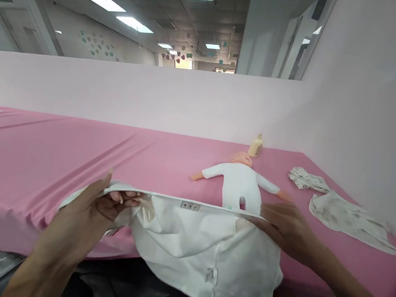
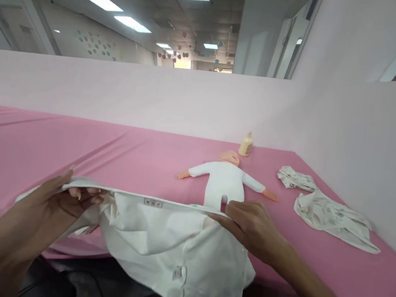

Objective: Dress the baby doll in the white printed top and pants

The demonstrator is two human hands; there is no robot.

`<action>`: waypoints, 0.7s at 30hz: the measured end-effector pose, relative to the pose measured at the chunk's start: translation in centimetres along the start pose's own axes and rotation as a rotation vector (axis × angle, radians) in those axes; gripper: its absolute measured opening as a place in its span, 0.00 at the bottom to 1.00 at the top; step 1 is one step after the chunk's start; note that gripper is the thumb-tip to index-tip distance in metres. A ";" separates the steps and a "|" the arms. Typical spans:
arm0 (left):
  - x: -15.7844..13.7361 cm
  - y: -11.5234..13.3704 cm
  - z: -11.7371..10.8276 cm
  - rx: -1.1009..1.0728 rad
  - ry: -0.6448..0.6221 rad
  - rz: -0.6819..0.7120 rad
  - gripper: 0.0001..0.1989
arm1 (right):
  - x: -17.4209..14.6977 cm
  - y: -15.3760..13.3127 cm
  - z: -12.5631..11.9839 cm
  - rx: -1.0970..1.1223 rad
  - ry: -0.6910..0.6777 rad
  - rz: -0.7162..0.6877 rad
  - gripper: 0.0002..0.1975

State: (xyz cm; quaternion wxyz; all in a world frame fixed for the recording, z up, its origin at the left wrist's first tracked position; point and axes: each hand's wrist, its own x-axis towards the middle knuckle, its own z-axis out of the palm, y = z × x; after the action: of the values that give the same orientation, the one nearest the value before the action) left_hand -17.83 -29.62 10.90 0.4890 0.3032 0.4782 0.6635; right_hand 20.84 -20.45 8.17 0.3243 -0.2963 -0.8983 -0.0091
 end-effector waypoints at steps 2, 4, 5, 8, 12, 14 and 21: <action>2.1 -0.3 -0.2 0.008 0.044 -0.032 0.21 | 1.8 1.6 0.5 0.089 -0.041 0.112 0.27; 5.1 -0.2 0.0 0.006 0.090 -0.014 0.21 | 4.6 3.2 1.3 0.178 -0.096 0.276 0.28; 6.9 -0.2 0.2 0.002 0.108 0.011 0.20 | 6.4 4.1 2.1 0.220 -0.123 0.354 0.28; 13.9 -0.7 0.9 -0.009 0.113 0.042 0.14 | 12.2 7.4 5.9 0.274 -0.114 0.470 0.29; 22.5 -3.3 1.1 0.073 0.138 -0.185 0.13 | 17.0 11.9 11.9 0.215 -0.127 0.515 0.22; 24.5 -4.9 1.1 0.216 0.082 -0.319 0.10 | 17.1 13.6 13.4 0.185 -0.117 0.565 0.14; 22.0 -9.3 8.3 0.584 -0.291 -0.071 0.23 | 9.3 17.3 9.6 0.311 0.208 0.901 0.14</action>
State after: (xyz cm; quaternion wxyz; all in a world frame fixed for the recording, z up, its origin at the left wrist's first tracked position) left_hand -14.75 -5.56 3.75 0.4673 0.5055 0.5836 0.4307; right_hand 18.90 0.69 3.04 0.4243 -0.6012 -0.6344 0.2368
